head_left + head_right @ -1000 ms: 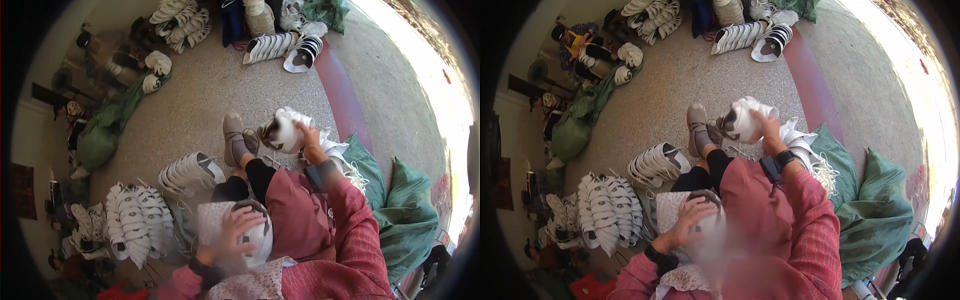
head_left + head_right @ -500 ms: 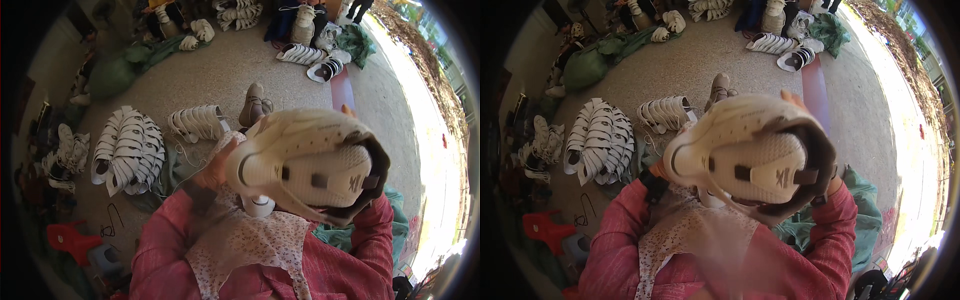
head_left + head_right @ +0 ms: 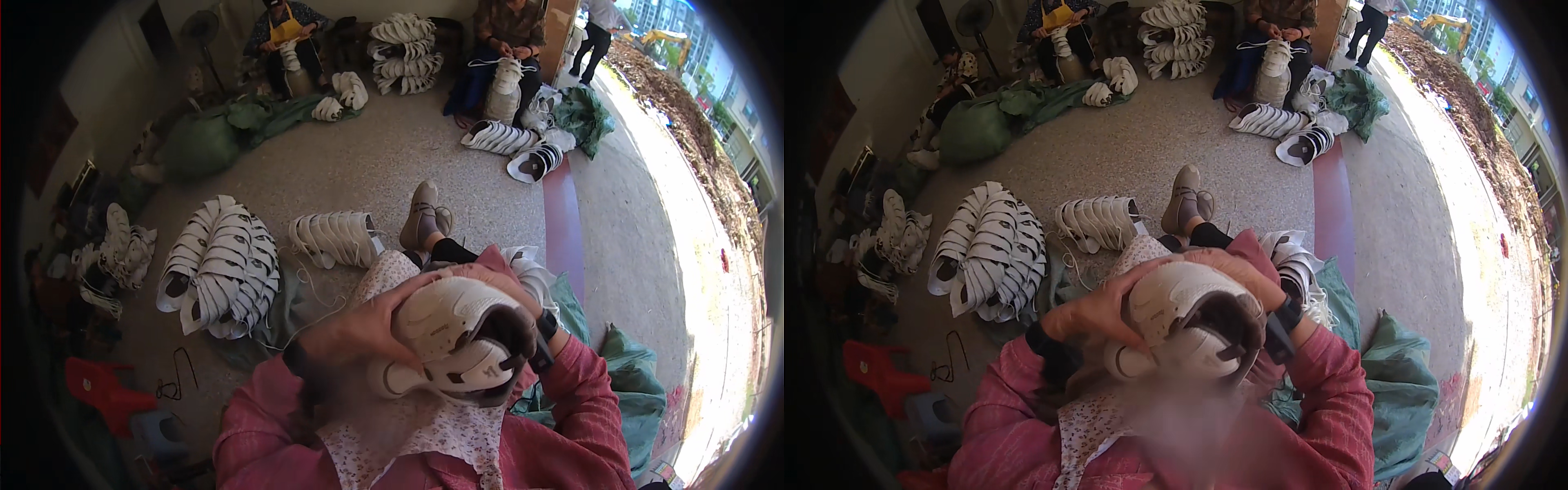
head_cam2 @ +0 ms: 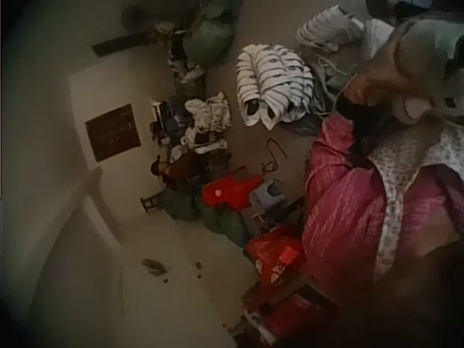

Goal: The person sits on the floor and threads a white shoelace through the eyelets of a white sneaker. They pull the lace tight, adjust the tongue, and tie a knot. The person then picks up another shoe and repeats the lacing process.

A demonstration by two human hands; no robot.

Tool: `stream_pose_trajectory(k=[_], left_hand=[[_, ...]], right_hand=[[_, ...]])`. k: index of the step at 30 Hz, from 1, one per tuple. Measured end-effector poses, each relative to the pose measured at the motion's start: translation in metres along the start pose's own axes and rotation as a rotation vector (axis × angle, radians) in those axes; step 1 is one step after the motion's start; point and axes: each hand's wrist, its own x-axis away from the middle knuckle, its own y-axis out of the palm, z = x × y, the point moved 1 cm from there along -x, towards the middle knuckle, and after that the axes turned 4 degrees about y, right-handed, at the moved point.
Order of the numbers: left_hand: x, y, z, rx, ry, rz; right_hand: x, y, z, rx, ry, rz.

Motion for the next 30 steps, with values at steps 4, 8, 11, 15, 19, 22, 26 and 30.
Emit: stream_pose_trajectory(k=[4,8,11,15,19,22,26,30], left_hand=[[-0.048,-0.016,-0.007,0.509,0.127,0.296],[-0.079,-0.028,-0.064,0.759,0.136,0.486],[-0.084,-0.036,-0.151,0.694,-0.128,0.682],[-0.062,-0.037,-0.153,0.471,-0.144,0.690],[-0.019,-0.019,-0.121,0.489,-0.387,0.688],[0.009,0.007,-0.102,0.407,-0.441,0.588],[0.016,0.015,-0.134,-0.117,-0.232,0.401],[0.003,0.010,-0.129,-0.930,-0.394,0.388]], right_hand=[[-0.011,-0.032,-0.071,0.330,-0.316,0.231],[-0.032,-0.062,-0.121,-0.123,-0.097,-0.023],[-0.036,-0.144,-0.066,1.544,-1.000,0.269],[-0.047,-0.149,-0.050,1.155,-0.620,0.174],[-0.061,-0.145,-0.056,0.304,-0.069,0.214],[-0.057,-0.150,-0.065,0.456,0.046,0.121],[-0.073,-0.159,-0.088,1.130,0.179,0.284],[-0.120,-0.138,-0.080,1.194,0.247,0.487]])
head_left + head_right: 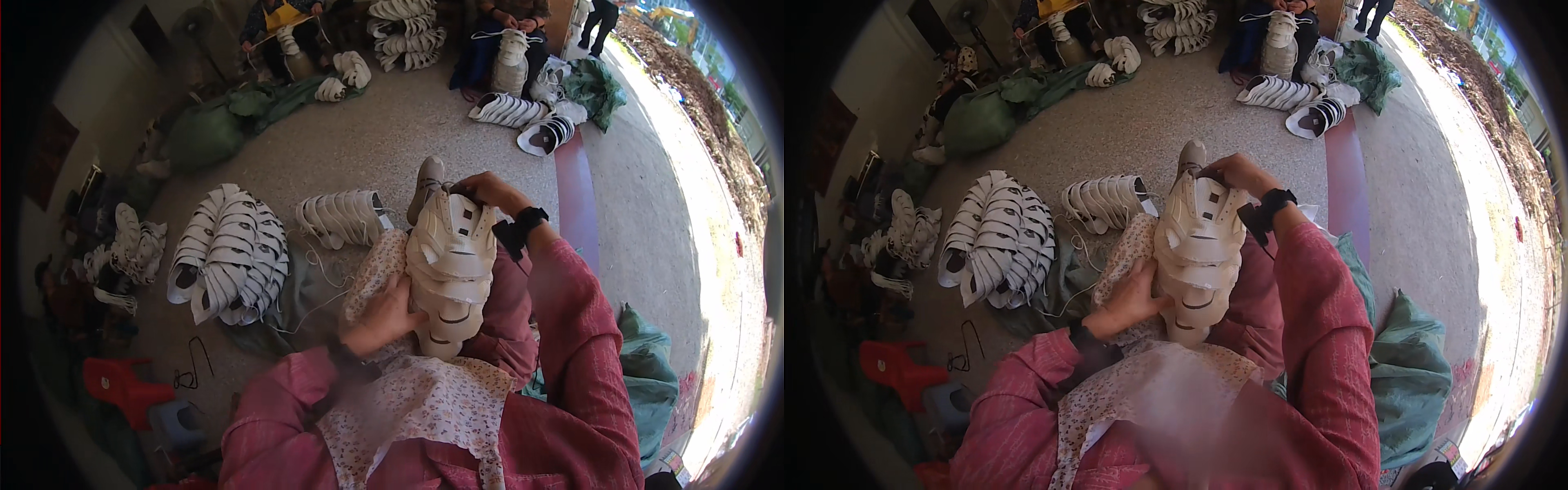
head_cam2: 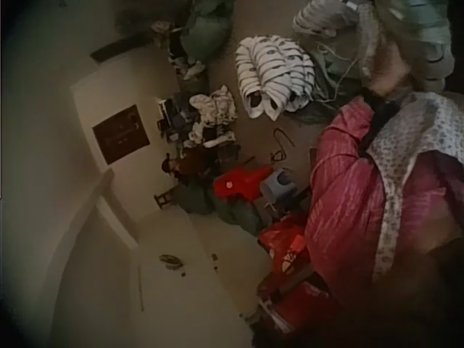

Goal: The person sits on the floor and threads a white shoelace through the eyelets of a white sneaker. They pull the lace tight, adjust the tongue, and tie a knot. The person then picks up another shoe and repeats the lacing process.

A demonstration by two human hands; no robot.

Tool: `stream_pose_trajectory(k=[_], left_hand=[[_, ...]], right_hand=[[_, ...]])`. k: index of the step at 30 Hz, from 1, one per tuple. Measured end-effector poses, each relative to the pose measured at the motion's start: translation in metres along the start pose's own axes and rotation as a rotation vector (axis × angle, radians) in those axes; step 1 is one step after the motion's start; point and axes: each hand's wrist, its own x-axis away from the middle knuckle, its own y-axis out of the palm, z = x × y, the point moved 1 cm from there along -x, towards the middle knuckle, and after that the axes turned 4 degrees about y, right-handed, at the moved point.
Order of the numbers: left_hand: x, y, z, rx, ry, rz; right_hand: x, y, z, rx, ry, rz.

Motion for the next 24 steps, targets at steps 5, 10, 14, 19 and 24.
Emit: stream_pose_trajectory(k=[5,10,14,19,24], left_hand=[[0.008,-0.005,-0.018,0.056,0.106,-0.138],[0.032,-0.043,0.015,0.979,-0.398,-0.540],[0.030,0.024,0.010,0.680,0.002,-0.086],[-0.010,0.059,-0.008,0.138,-0.152,-0.120],[-0.022,0.075,-0.055,-0.012,-0.054,-0.363]], right_hand=[[-0.012,0.026,0.041,0.073,-0.560,0.162],[0.058,0.047,0.017,-0.280,-0.306,0.113],[0.097,0.064,-0.005,-0.045,-0.412,0.227],[0.080,0.068,-0.005,0.145,-0.303,0.294],[0.069,0.072,-0.015,0.037,-0.326,0.172]])
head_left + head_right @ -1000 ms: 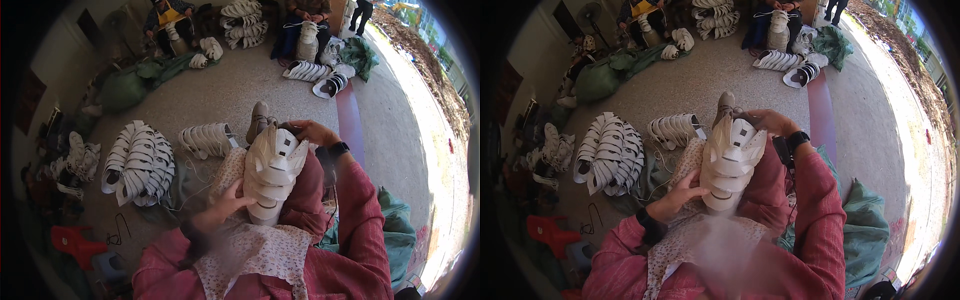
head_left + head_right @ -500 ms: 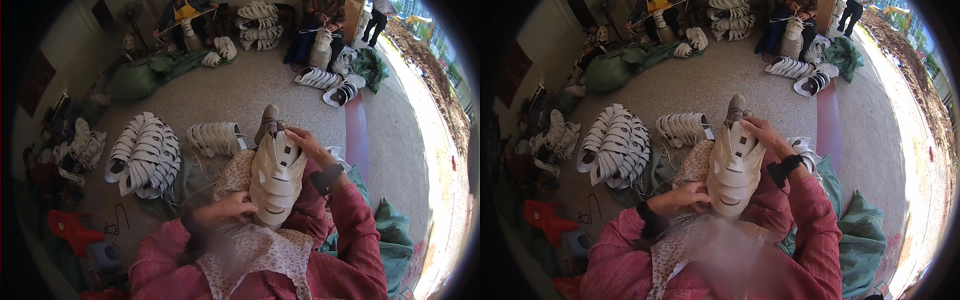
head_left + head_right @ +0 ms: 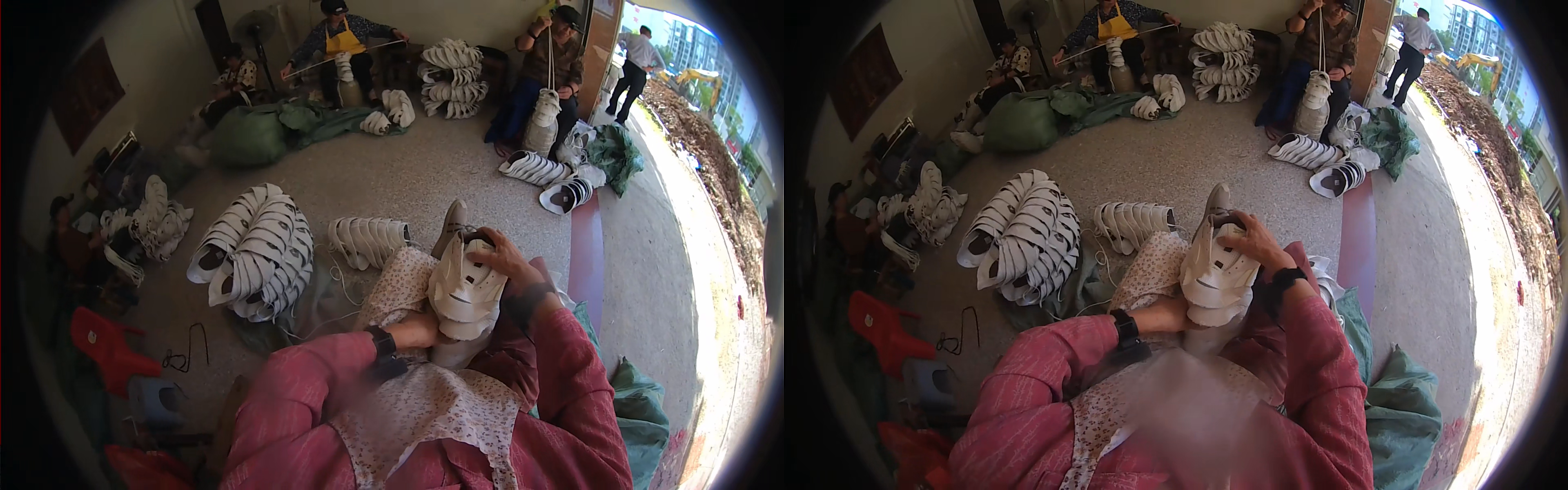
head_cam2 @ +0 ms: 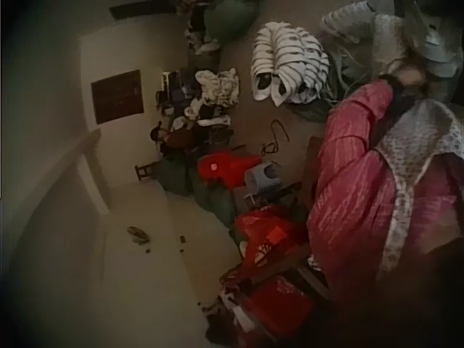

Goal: The person sits on the floor and threads a white shoelace through the eyelets of a white sneaker. They pull the lace tight, adjust the tongue, and tie a knot. The person then picks up another shoe and repeats the lacing process.

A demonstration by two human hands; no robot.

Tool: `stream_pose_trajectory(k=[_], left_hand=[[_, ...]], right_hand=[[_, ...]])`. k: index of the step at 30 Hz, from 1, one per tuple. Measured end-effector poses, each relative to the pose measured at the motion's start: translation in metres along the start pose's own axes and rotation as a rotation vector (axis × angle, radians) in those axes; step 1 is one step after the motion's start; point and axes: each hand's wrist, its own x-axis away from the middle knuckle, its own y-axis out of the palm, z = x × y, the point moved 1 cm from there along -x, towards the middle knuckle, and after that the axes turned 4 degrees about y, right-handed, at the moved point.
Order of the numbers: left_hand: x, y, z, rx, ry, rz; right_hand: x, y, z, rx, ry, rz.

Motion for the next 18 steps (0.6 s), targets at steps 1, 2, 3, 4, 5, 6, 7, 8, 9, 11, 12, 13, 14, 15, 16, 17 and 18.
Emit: stream_pose_trajectory(k=[1,2,3,4,5,6,7,8,9,11,12,13,14,15,16,17,18], left_hand=[[0.004,-0.009,-0.019,0.114,0.177,-0.065],[0.006,-0.031,-0.020,0.188,0.237,-0.181],[0.015,-0.054,-0.024,0.266,0.269,-0.291],[0.028,-0.098,-0.005,0.312,0.167,-0.460],[0.039,-0.130,0.003,0.359,0.053,-0.615],[0.041,-0.145,-0.003,0.430,0.045,-0.441],[0.038,-0.157,-0.007,0.492,0.046,-0.274],[0.035,-0.167,-0.009,0.549,0.049,-0.103],[0.028,-0.163,-0.009,0.599,0.131,0.033],[0.007,-0.131,-0.001,0.692,0.283,0.313],[-0.002,-0.118,0.014,0.651,0.380,0.364],[-0.009,-0.104,0.028,0.607,0.472,0.417],[-0.022,-0.082,0.035,0.625,0.473,0.537],[-0.036,-0.069,0.040,0.644,0.480,0.656],[-0.043,-0.073,0.048,0.612,0.427,0.578],[-0.045,-0.084,0.063,0.571,0.392,0.496],[-0.049,-0.095,0.073,0.529,0.357,0.419]], right_hand=[[0.000,0.000,-0.007,0.007,-0.032,-0.017],[0.005,-0.002,-0.001,0.060,-0.121,0.005],[0.007,0.001,0.001,0.108,-0.223,0.019],[0.019,0.000,0.003,0.131,-0.243,0.047],[0.031,0.002,-0.006,0.152,-0.277,0.067],[0.042,0.007,-0.020,0.195,-0.311,0.065],[0.055,0.010,-0.023,0.208,-0.342,0.096],[0.067,0.012,-0.023,0.224,-0.377,0.130],[0.078,0.014,-0.022,0.240,-0.411,0.163],[0.098,0.024,-0.022,0.214,-0.397,0.269],[0.106,0.026,-0.018,0.210,-0.380,0.330],[0.110,0.028,-0.015,0.152,-0.337,0.362],[0.111,0.032,-0.012,0.093,-0.296,0.388],[0.113,0.032,-0.010,0.039,-0.255,0.417],[0.113,0.030,-0.009,-0.026,-0.193,0.413],[0.112,0.029,0.005,-0.065,-0.148,0.455],[0.110,0.029,0.022,-0.102,-0.109,0.495]])
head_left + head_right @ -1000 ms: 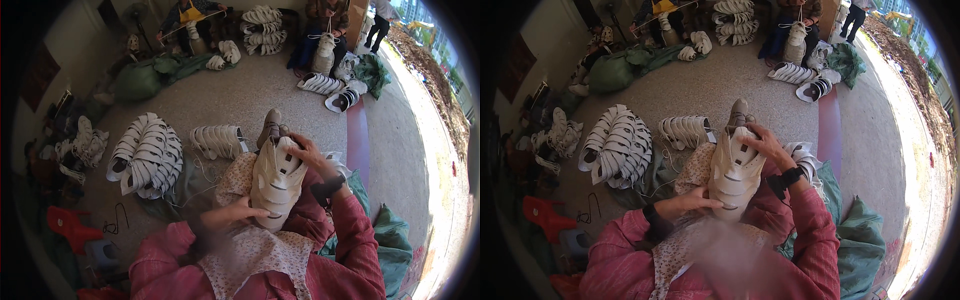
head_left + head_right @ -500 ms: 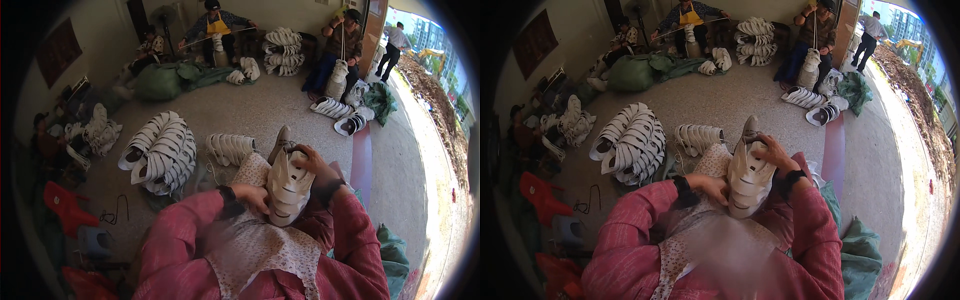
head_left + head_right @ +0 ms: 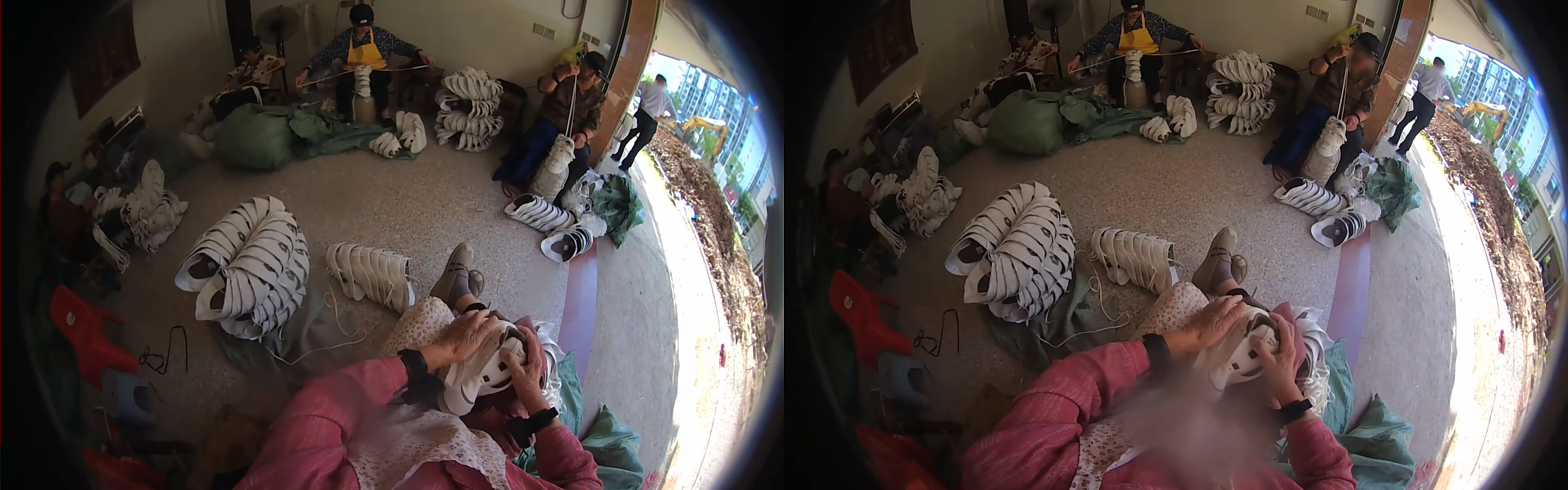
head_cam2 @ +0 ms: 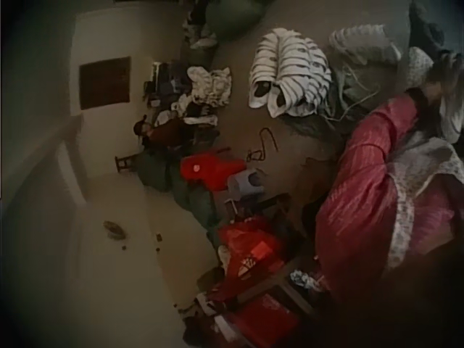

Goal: The person sits on the floor and threads a white shoelace through the eyelets of a white sneaker. They pull the lace tight, adjust the tongue, and tie a knot. The person then picks up another shoe and repeats the lacing process.

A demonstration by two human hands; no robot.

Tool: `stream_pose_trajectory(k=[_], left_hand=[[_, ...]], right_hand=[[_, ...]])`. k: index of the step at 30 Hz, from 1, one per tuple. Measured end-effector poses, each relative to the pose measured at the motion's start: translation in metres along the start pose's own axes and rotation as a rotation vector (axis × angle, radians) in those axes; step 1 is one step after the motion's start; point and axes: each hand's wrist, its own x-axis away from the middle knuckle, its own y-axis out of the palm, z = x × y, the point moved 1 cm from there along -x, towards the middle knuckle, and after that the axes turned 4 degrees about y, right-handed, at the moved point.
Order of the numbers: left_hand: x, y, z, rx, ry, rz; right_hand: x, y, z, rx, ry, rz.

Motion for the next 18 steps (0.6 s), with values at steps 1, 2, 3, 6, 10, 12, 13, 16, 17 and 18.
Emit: stream_pose_trajectory(k=[1,2,3,6,10,12,13,16,17,18], left_hand=[[-0.008,-0.003,0.001,-0.026,-0.060,-0.022],[-0.012,-0.004,-0.003,-0.054,-0.127,-0.042],[-0.012,-0.006,-0.008,-0.088,-0.196,-0.055],[-0.002,-0.009,-0.031,-0.156,0.019,-0.043],[0.035,-0.012,-0.048,-0.311,0.195,0.054],[0.033,-0.014,-0.043,-0.451,0.246,0.016],[0.032,-0.017,-0.042,-0.521,0.271,-0.004],[0.018,-0.018,-0.050,-0.401,0.133,-0.085],[0.017,-0.018,-0.088,-0.271,0.150,-0.030],[0.021,-0.013,-0.102,-0.178,0.146,-0.012]], right_hand=[[-0.008,-0.001,0.009,-0.029,0.033,0.031],[-0.014,0.001,0.000,-0.015,0.075,0.034],[-0.028,0.003,-0.004,-0.079,0.148,-0.023],[-0.058,0.007,-0.014,-0.079,0.249,-0.160],[-0.084,0.027,-0.047,0.326,-0.028,-0.217],[-0.086,0.041,-0.036,0.311,0.072,-0.160],[-0.088,0.045,-0.027,0.307,0.127,-0.130],[-0.094,0.042,-0.014,0.314,0.125,-0.225],[-0.092,0.050,-0.020,0.301,0.077,-0.271],[-0.075,0.050,-0.024,0.345,0.037,-0.171]])
